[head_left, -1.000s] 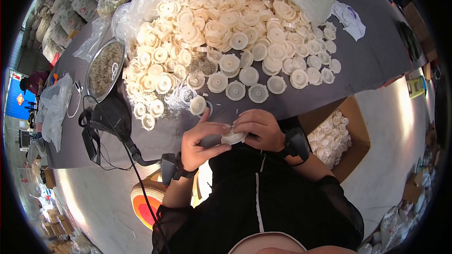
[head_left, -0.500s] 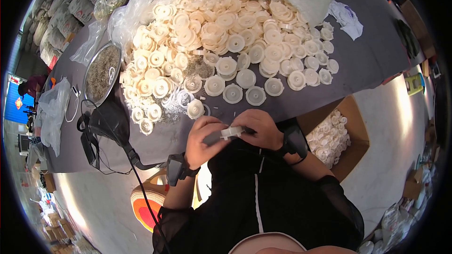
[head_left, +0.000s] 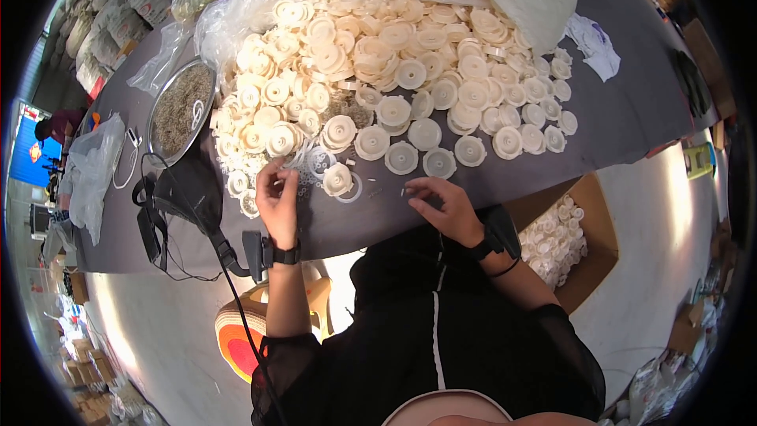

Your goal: The person assembles small metal components into white circular plastic bases by hand.

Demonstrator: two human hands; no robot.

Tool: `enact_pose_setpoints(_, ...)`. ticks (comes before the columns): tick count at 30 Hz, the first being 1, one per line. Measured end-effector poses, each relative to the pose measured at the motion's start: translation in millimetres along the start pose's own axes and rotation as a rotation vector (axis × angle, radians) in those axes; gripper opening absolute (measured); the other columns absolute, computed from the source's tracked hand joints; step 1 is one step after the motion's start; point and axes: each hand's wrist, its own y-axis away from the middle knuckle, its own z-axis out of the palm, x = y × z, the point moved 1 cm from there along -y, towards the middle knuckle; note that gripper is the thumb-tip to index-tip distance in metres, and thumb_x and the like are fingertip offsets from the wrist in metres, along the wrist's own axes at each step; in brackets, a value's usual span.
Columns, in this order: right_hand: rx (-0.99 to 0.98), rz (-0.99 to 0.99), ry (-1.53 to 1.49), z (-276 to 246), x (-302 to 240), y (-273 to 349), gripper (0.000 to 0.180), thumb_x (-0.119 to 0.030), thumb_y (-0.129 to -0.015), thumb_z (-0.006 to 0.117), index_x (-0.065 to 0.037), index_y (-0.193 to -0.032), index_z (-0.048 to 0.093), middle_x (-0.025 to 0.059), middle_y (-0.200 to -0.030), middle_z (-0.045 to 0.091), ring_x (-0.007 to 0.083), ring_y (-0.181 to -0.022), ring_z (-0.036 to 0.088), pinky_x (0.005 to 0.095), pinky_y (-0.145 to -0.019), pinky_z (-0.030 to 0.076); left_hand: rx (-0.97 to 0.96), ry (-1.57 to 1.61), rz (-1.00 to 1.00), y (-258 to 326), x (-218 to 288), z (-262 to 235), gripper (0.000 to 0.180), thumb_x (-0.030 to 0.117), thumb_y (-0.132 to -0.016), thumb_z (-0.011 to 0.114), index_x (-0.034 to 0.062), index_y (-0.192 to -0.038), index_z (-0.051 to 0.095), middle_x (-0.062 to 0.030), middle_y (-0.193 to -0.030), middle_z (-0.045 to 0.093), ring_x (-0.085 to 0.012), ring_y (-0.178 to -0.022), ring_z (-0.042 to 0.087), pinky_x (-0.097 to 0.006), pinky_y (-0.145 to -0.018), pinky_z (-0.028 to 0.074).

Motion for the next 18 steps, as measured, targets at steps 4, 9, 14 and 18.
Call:
enact_pose_setpoints(4, -0.102, 0.054, 0.070, 8.1, 0.1, -3.0, 0.023, -0.012, -0.079, 0.062, -0.003, -0.099, 0.059, 0.0091, -0.088, 0.062, 0.0162, -0.075, 0.062, 0.0277, -0.061, 0.048, -0.040, -0.789, 0.242, 38.4, 3.5, -24.8, 0.037, 0.011, -0.070, 0.071, 0.0051, -0.104, 0.057, -0.0085, -0.085, 0.053, -0.0210, -0.075, 0.055, -0.030, -0.069, 0.046)
enact_pose_setpoints(9, -0.129, 0.013, 0.112, 19.0, 5.4, -9.0, 0.019, -0.011, -0.078, 0.062, -0.003, -0.095, 0.060, 0.0096, -0.085, 0.061, 0.0203, -0.073, 0.062, 0.0287, -0.060, 0.047, -0.083, -0.817, 0.043, 64.9, -8.3, -39.1, 0.028, 0.014, -0.070, 0.070, 0.0048, -0.095, 0.061, -0.0119, -0.087, 0.054, -0.0274, -0.077, 0.057, -0.035, -0.068, 0.047)
enact_pose_setpoints(14, 0.004, -0.376, 0.399, 44.1, 2.0, -29.3, 0.021, -0.010, -0.074, 0.062, -0.006, -0.094, 0.060, 0.0094, -0.083, 0.059, 0.0264, -0.069, 0.059, 0.0332, -0.060, 0.048, -0.059, -0.751, 0.309, 31.6, -18.2, -24.7, 0.018, 0.004, -0.072, 0.064, 0.0037, -0.090, 0.061, -0.0106, -0.084, 0.054, -0.0289, -0.081, 0.055, -0.036, -0.072, 0.045)
enact_pose_setpoints(18, -0.045, -0.345, 0.505, 60.7, 3.9, -47.9, 0.024, -0.011, -0.076, 0.057, -0.008, -0.100, 0.058, 0.0086, -0.083, 0.060, 0.0273, -0.071, 0.060, 0.0360, -0.060, 0.048, -0.075, -0.777, 0.541, 21.0, 3.1, 2.8, 0.016, 0.002, -0.069, 0.065, 0.0063, -0.084, 0.063, -0.0091, -0.080, 0.055, -0.0278, -0.074, 0.054, -0.035, -0.064, 0.044)
